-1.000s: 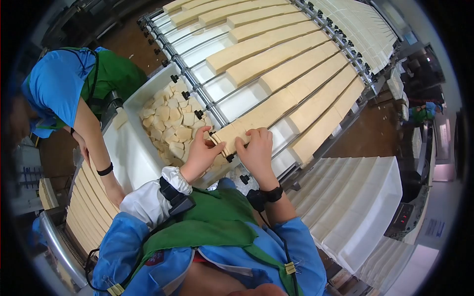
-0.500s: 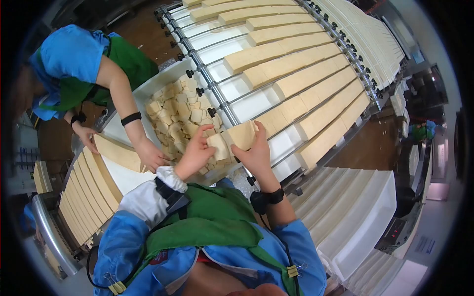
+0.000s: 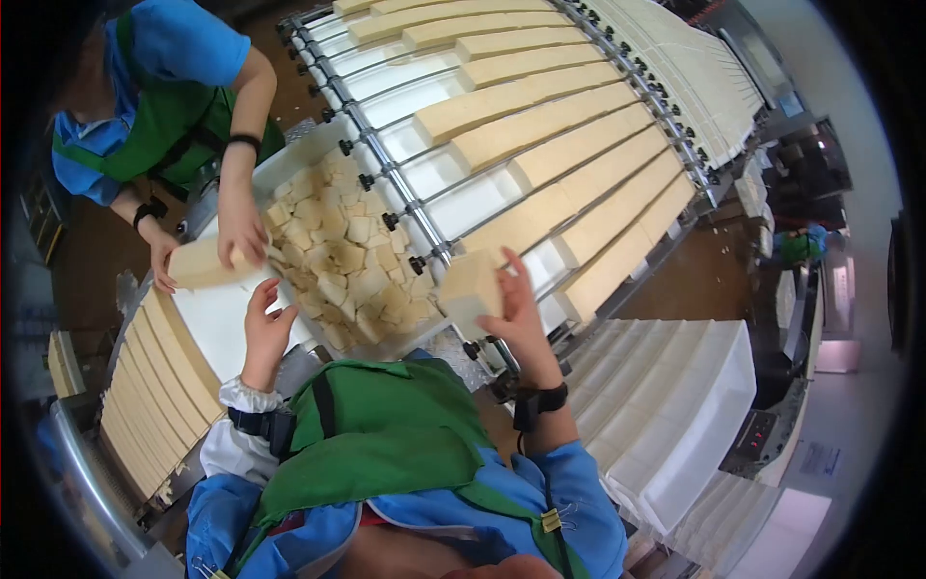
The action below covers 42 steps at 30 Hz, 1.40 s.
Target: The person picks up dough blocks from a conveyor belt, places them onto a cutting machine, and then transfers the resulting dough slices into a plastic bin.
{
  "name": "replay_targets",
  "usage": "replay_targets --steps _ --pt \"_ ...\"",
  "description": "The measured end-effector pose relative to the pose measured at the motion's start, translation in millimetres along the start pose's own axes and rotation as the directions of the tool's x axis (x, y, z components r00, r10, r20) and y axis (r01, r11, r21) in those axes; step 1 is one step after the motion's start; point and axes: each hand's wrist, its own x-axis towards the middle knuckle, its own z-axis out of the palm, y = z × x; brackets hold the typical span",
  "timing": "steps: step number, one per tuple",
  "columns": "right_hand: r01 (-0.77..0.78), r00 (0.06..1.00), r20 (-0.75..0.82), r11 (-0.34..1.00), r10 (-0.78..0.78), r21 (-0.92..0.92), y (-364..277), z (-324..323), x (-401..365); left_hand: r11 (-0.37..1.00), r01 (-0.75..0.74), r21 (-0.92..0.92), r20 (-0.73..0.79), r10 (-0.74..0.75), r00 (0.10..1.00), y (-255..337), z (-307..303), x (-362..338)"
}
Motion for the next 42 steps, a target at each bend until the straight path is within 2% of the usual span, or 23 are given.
replay_targets --steps 2,5,8,9,13,16,20,22,23,25,26,27,28,29,32,33,34,35,36,37,39,40,42 --pt "-0.036 0.981 -0.192 0.968 -0.012 -0.248 -2.8 -40.0 -8.7 0.998 0.027 -0.049 0.001 -0.027 1.0 -2.6 4.4 -1.8" --pt "-0.104 0.935 -0.348 0.894 -0.062 -0.437 10.9 -86.7 1.0 0.994 0.042 -0.101 0.012 -0.041 0.999 -1.7 11.3 -0.4" --pt "-0.037 0.917 -0.219 0.474 -0.334 -0.88 34.0 -123.2 22.2 0.993 -0.002 -0.116 0.056 0.008 0.998 4.6 17.4 2.1" --pt "-0.091 0.936 -0.238 0.476 -0.259 -0.874 30.9 -124.6 27.3 0.992 0.0 -0.123 0.061 0.008 0.998 11.2 18.5 0.7" --pt "-0.229 0.932 -0.264 0.161 -0.249 -0.96 33.8 -109.2 30.9 0.992 0.004 -0.127 0.067 0.005 0.998 26.2 22.4 -2.6" --pt "-0.199 0.923 -0.177 -0.031 -0.342 -0.979 34.5 -91.5 29.0 0.993 -0.009 -0.115 0.051 0.015 0.999 10.8 19.8 -2.4" --pt "-0.312 0.911 -0.248 -0.159 -0.329 -0.937 59.7 -124.6 48.0 0.995 -0.011 -0.097 0.012 0.012 1.0 0.2 9.9 -5.3" --pt "-0.267 0.914 -0.203 -0.145 -0.351 -0.953 66.9 -144.9 51.0 0.995 -0.04 -0.091 -0.032 0.038 0.999 -10.1 0.4 -5.8" --pt "-0.329 0.909 -0.273 -0.137 -0.316 -0.934 67.8 -145.5 53.2 0.992 -0.022 -0.122 -0.064 0.014 0.998 -13.2 -4.6 -8.4" --pt "-0.375 0.915 -0.303 -0.281 -0.267 -0.883 77.6 -151.8 58.4 0.992 -0.02 -0.122 -0.115 0.006 0.993 -31.9 -20.3 -9.1" --pt "-0.429 0.903 -0.395 -0.38 -0.168 -0.82 56.7 -121.9 59.8 0.995 -0.032 -0.096 -0.162 0.016 0.987 -46.6 -29.3 -10.6" --pt "-0.335 0.939 -0.34 -0.39 -0.058 -0.858 26.3 -90.1 64.6 0.996 -0.019 -0.082 -0.225 0.0 0.974 -55.9 -39.7 -17.7" --pt "-0.391 0.92 -0.353 -0.45 -0.169 -0.803 37.8 -81.1 75.7 0.997 0.039 -0.072 -0.265 -0.057 0.963 -60.8 -53.1 -25.7" --pt "-0.314 0.943 -0.248 -0.343 -0.223 -0.885 26.7 -52.4 78.3 0.995 0.083 -0.063 -0.306 -0.098 0.947 -72.0 -65.2 -36.0" --pt "0.091 0.935 0.178 -0.279 -0.307 -0.956 52.8 23.0 120.6 0.97 0.217 -0.11 -0.39 -0.243 0.888 -119.8 -93.4 -62.6" --pt "0.166 0.946 0.19 -0.112 -0.261 -0.98 48.4 80.0 123.6 0.957 0.254 -0.143 -0.406 -0.291 0.867 -129.9 -99.6 -77.1" --pt "0.424 0.875 0.411 -0.003 -0.255 -0.906 73.7 101.1 141.6 0.936 0.296 -0.192 -0.413 -0.35 0.841 -136.3 -105.9 -89.6" --pt "0.486 0.866 0.478 0.021 -0.151 -0.874 77.8 158.1 142.5 0.912 0.334 -0.239 -0.41 -0.407 0.816 -141.8 -113.4 -102.5" --pt "0.592 0.805 0.577 0.12 -0.134 -0.797 95.9 203.7 142.2 0.885 0.368 -0.285 -0.402 -0.459 0.793 -149.7 -118.5 -114.3" --pt "0.597 0.794 0.608 0.215 -0.017 -0.773 103.1 261.0 139.3 0.862 0.365 -0.351 -0.395 -0.489 0.777 -171.3 -117.6 -122.0" --pt "0.773 0.562 0.826 0.384 -0.042 -0.506 146.4 351.8 140.9 0.848 0.36 -0.388 -0.42 -0.511 0.75 -190.7 -117.8 -131.5" --pt "0.824 0.469 0.879 0.4 -0.084 -0.401 160.6 395.6 136.8 0.841 0.359 -0.405 -0.428 -0.522 0.738 -194.0 -122.3 -138.5" --pt "0.849 0.393 0.919 0.399 -0.041 -0.345 189.9 479.2 134.7 0.804 0.383 -0.456 -0.367 -0.561 0.742 -195.4 -135.3 -145.7"
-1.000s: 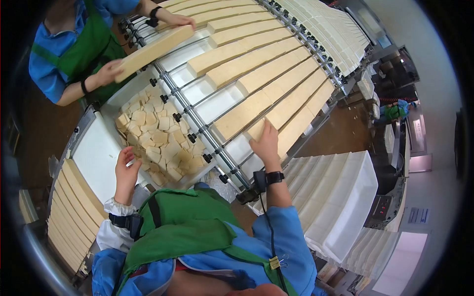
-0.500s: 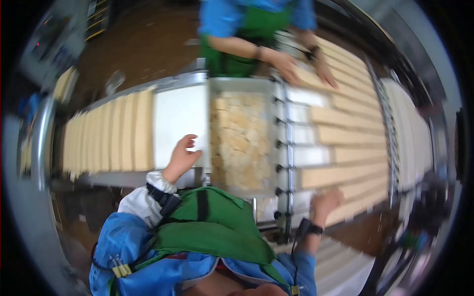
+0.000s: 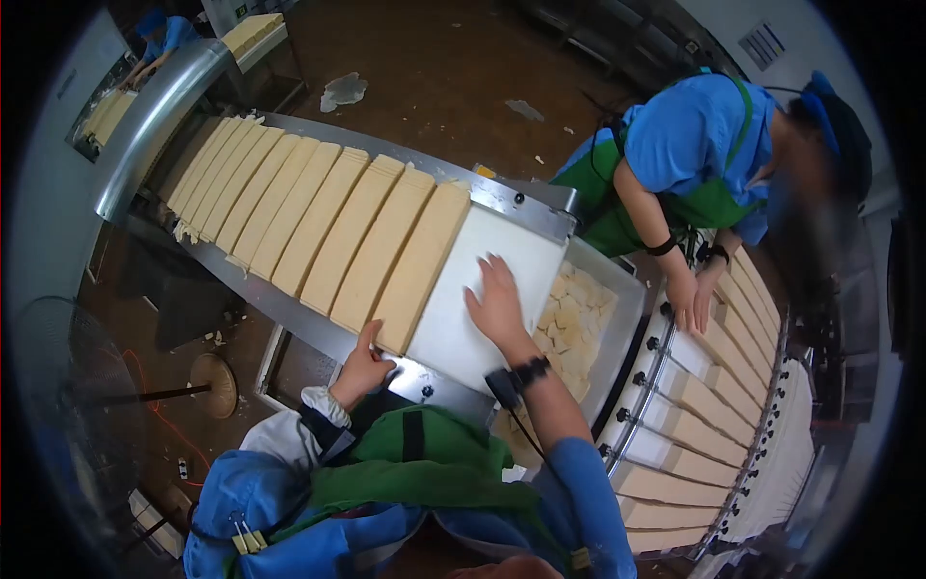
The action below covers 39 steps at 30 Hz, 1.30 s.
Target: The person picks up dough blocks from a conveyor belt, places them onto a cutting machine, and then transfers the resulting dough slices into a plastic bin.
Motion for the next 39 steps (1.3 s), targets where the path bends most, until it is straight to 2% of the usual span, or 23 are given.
replay_targets --steps 3,6,10,11,13,14,16,19,23,26,28,29,32,34,35,37,38,39 --pt "0.006 0.996 0.092 0.995 0.003 -0.104 -11.8 57.6 89.7 0.993 0.082 -0.082 0.128 -0.071 0.989 7.7 -20.3 8.7" --pt "-0.015 0.999 0.039 0.982 0.023 -0.189 -6.0 95.4 140.5 0.981 0.132 -0.142 0.234 -0.097 0.968 11.3 -27.7 24.6" --pt "-0.088 0.991 0.071 0.94 0.117 -0.328 -3.1 114.4 147.7 0.937 0.188 -0.294 0.435 -0.044 0.899 2.7 -38.0 34.0" --pt "-0.096 0.988 0.082 0.938 0.13 -0.334 8.3 118.4 146.5 0.938 0.224 -0.264 0.471 -0.077 0.879 2.7 -35.1 43.7" --pt "-0.106 0.982 0.112 0.935 0.151 -0.337 3.6 116.6 142.3 0.889 0.26 -0.376 0.514 -0.034 0.857 12.9 -43.6 40.3" --pt "-0.08 0.992 0.061 0.931 0.108 -0.355 1.5 117.9 142.6 0.86 0.276 -0.429 0.53 -0.008 0.848 17.6 -47.2 39.4" --pt "-0.028 0.999 -0.043 0.92 0.012 -0.391 0.0 120.3 145.0 0.848 0.338 -0.408 0.57 -0.053 0.82 30.9 -54.5 35.7" --pt "-0.111 0.994 -0.02 0.94 0.11 -0.323 -2.3 99.3 175.8 0.837 0.386 -0.389 0.595 -0.092 0.799 40.2 -49.2 41.5" --pt "-0.316 0.939 0.0 0.866 0.343 -0.388 -13.9 88.9 198.6 0.85 0.416 -0.324 0.56 -0.182 0.808 52.6 -39.9 42.2" --pt "-0.369 0.9 0.042 0.808 0.435 -0.459 -1.1 72.0 184.6 0.93 0.253 -0.267 0.478 -0.1 0.873 43.1 -17.8 48.8" --pt "-0.411 0.884 -0.032 0.74 0.467 -0.532 20.2 51.1 160.4 0.982 -0.074 -0.174 0.377 0.136 0.916 9.7 -0.8 61.2" --pt "-0.433 0.874 -0.072 0.701 0.481 -0.566 35.7 36.5 144.5 0.964 -0.237 -0.117 0.339 0.263 0.903 -1.1 6.8 63.3" --pt "-0.577 0.773 -0.071 0.651 0.631 -0.494 91.2 -16.7 84.5 0.945 -0.243 0.22 0.469 0.116 0.876 61.7 1.1 59.3" --pt "-0.749 0.62 0.09 0.622 0.779 -0.228 96.9 -60.2 46.1 0.876 -0.301 0.377 0.473 0.098 0.876 67.8 13.1 66.4" --pt "-0.822 0.541 0.185 0.562 0.821 -0.092 93.3 -78.3 23.1 0.828 -0.333 0.451 0.477 0.091 0.874 68.9 17.4 65.5" --pt "-0.677 0.727 0.161 0.736 0.668 0.002 90.3 -83.1 -31.0 0.76 -0.373 0.532 0.421 0.144 0.895 73.8 25.1 62.8" --pt "-0.592 0.802 0.129 0.805 0.584 0.038 90.3 -83.0 -54.8 0.721 -0.401 0.566 0.403 0.182 0.897 74.9 30.3 63.6" --pt "-0.519 0.841 0.187 0.855 0.508 0.013 88.8 -84.1 -73.1 0.722 -0.423 0.547 0.38 0.236 0.894 68.1 36.3 68.9"
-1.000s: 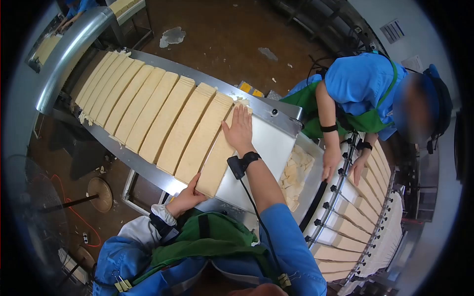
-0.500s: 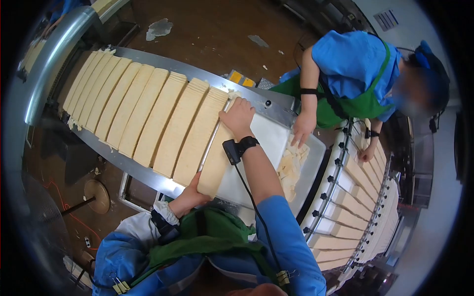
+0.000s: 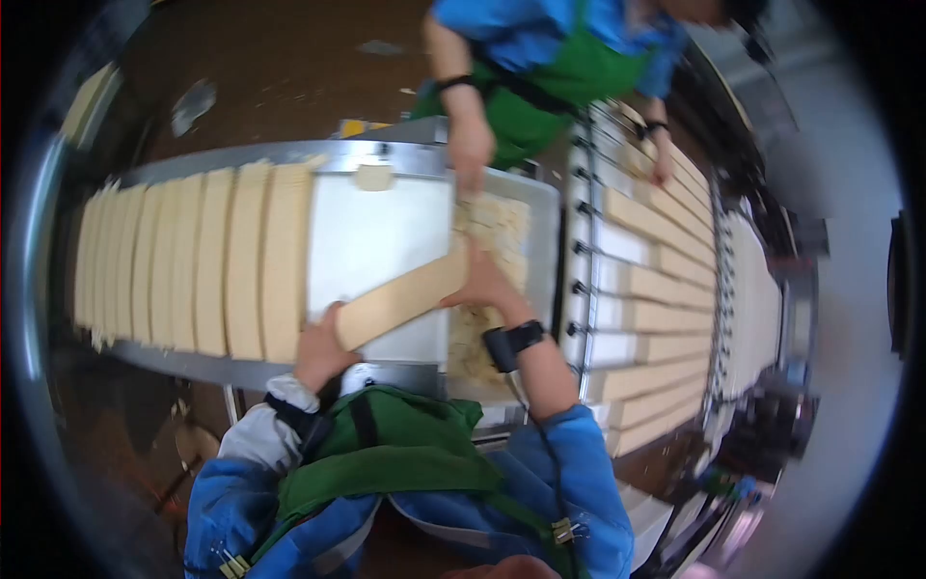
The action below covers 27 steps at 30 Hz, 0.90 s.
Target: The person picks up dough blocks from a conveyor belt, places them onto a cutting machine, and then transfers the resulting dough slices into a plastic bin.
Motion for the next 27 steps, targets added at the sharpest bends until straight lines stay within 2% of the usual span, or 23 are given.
replay_targets --steps 1,3,5,6,9,11,13,16,20,21,23,25,26,27 --pt "0.075 0.995 0.062 0.997 -0.072 -0.036 5.0 5.4 -15.5 0.999 -0.031 -0.013 -0.044 0.03 0.999 -6.6 9.2 5.0" --pt "-0.152 0.988 0.001 0.965 0.156 -0.215 -6.7 18.4 -48.1 0.994 -0.002 0.107 -0.136 0.016 0.991 -12.5 26.6 9.6" --pt "-0.189 0.965 -0.218 0.965 0.148 -0.181 2.6 31.9 -74.6 0.996 -0.052 0.069 -0.101 0.058 0.993 -11.6 29.7 13.1" --pt "-0.226 0.947 -0.273 0.953 0.166 -0.203 10.8 28.0 -91.6 0.997 -0.065 0.05 -0.091 0.07 0.993 -1.2 28.1 15.7" --pt "-0.304 0.886 -0.422 0.929 0.194 -0.211 26.4 2.0 -139.2 0.986 -0.135 0.1 -0.045 0.14 0.989 81.2 29.9 5.6" --pt "-0.317 0.833 -0.519 0.935 0.192 -0.162 49.7 -47.6 -190.1 0.962 -0.272 0.031 -0.005 0.272 0.962 137.3 43.1 -0.2" --pt "-0.426 0.797 -0.502 0.902 0.336 -0.073 78.0 -98.1 -234.5 0.915 -0.401 -0.055 0.043 0.403 0.914 192.3 62.9 -6.5" --pt "-0.488 0.793 -0.444 0.871 0.418 -0.051 146.0 -163.1 -285.9 0.85 -0.507 -0.146 0.07 0.52 0.851 257.5 109.5 -16.2" --pt "-0.433 0.853 -0.303 0.9 0.426 0.045 251.5 -191.6 -316.5 0.861 -0.5 -0.098 0.153 0.509 0.847 329.8 147.0 -34.4" --pt "-0.438 0.843 -0.234 0.87 0.485 0.226 265.0 -197.2 -318.5 0.863 -0.497 -0.087 0.164 0.504 0.848 342.3 151.5 -37.7" --pt "-0.428 0.831 -0.068 0.712 0.552 0.557 292.7 -200.8 -322.7 0.849 -0.526 -0.054 0.154 0.527 0.836 358.2 160.2 -39.9" --pt "-0.378 0.755 -0.253 0.716 0.605 0.587 324.3 -179.2 -316.0 0.81 -0.586 -0.013 0.116 0.583 0.804 369.4 162.9 -38.0" --pt "-0.35 0.702 -0.34 0.719 0.626 0.601 337.7 -167.6 -310.4 0.834 -0.55 -0.039 0.157 0.549 0.821 380.1 161.9 -39.2" --pt "-0.415 0.633 -0.524 0.821 0.57 0.392 334.9 -161.0 -309.5 0.857 -0.512 -0.063 0.2 0.514 0.834 394.2 158.8 -42.3"
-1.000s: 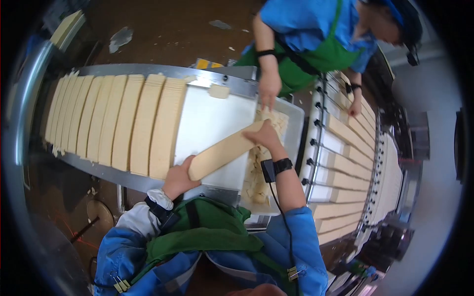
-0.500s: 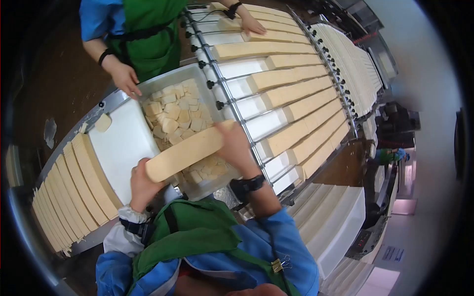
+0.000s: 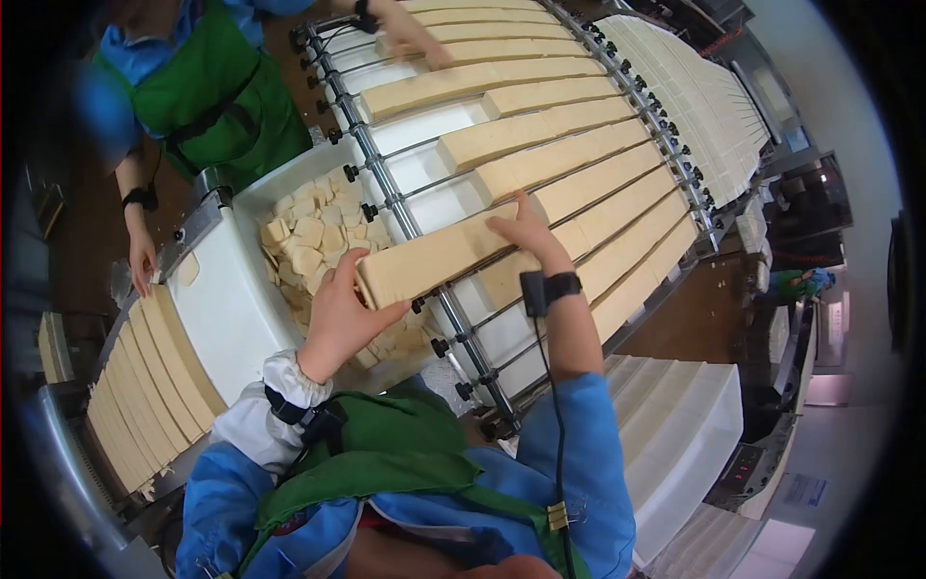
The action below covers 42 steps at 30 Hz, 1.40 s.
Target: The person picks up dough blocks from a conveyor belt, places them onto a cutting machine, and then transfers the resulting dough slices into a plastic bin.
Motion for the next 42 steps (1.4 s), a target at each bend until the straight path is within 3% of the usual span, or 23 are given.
replay_targets --steps 1,2,4,5,8,11,14,17,20,23,26,29,32,33,36,42 --pt "0.085 0.979 -0.16 0.971 -0.123 -0.225 -5.7 4.3 -13.1 0.999 0.042 -0.032 0.042 -0.04 0.998 10.2 -1.0 3.0" --pt "0.125 0.919 -0.283 0.886 -0.273 -0.447 -11.6 9.6 -27.2 0.983 0.033 -0.179 0.036 -0.027 0.999 4.6 12.8 8.5" --pt "0.173 0.892 -0.32 0.896 -0.318 -0.408 -41.6 12.2 -62.4 0.887 0.01 -0.462 0.013 -0.004 1.0 -18.7 48.6 22.5" --pt "0.199 0.878 -0.337 0.899 -0.341 -0.39 -57.6 14.5 -80.3 0.888 0.063 -0.456 0.059 -0.041 0.997 -11.3 49.6 25.1" --pt "0.171 0.912 -0.332 0.959 -0.241 -0.228 -98.2 31.9 -120.3 0.895 0.082 -0.439 -0.002 -0.093 0.996 -31.9 69.1 34.6" --pt "0.103 0.94 -0.294 0.967 -0.171 -0.233 -116.2 53.2 -133.8 0.91 0.096 -0.404 -0.036 -0.121 0.992 -34.0 67.7 32.4" --pt "0.083 0.939 -0.313 0.978 -0.14 -0.189 -123.7 61.4 -137.1 0.854 0.062 -0.517 -0.062 -0.109 0.992 -54.5 73.1 29.7" --pt "0.106 0.955 -0.266 0.989 -0.132 -0.107 -122.0 67.1 -138.7 0.702 0.073 -0.708 -0.004 -0.107 0.994 -81.5 73.0 27.9" --pt "0.138 0.961 -0.246 0.99 -0.129 0.017 -128.8 73.6 -137.6 0.662 0.103 -0.742 0.071 -0.076 0.995 -85.4 69.0 22.2" --pt "0.232 0.957 -0.155 0.968 -0.244 -0.093 -146.6 70.6 -133.4 0.66 0.066 -0.749 0.058 -0.035 0.998 -70.4 69.3 22.1" --pt "0.113 0.992 -0.035 0.984 -0.119 -0.141 -145.7 72.7 -124.3 0.692 0.076 -0.718 0.092 -0.013 0.996 -68.0 60.6 22.0" --pt "0.084 0.996 -0.006 0.986 -0.084 0.146 -132.6 70.8 -110.3 0.628 0.074 -0.775 0.064 -0.038 0.997 -61.0 41.2 13.6" --pt "0.247 0.969 -0.079 0.941 -0.235 0.23 -147.1 49.7 -95.4 0.617 -0.004 -0.787 -0.033 -0.036 0.999 -73.3 15.7 -1.2" --pt "0.261 0.963 -0.111 0.954 -0.246 0.149 -145.3 48.3 -80.7 0.547 -0.078 -0.834 -0.086 0.011 0.996 -68.5 2.1 -8.7" --pt "0.232 0.958 -0.158 0.971 -0.238 -0.058 -123.5 54.0 -23.4 0.637 -0.075 -0.767 -0.163 -0.081 0.983 -80.4 -27.9 -30.6" --pt "0.069 0.989 -0.1 0.934 -0.11 -0.35 -85.2 74.5 18.7 0.598 0.044 -0.8 -0.118 -0.229 0.966 -111.1 -66.0 -74.5"
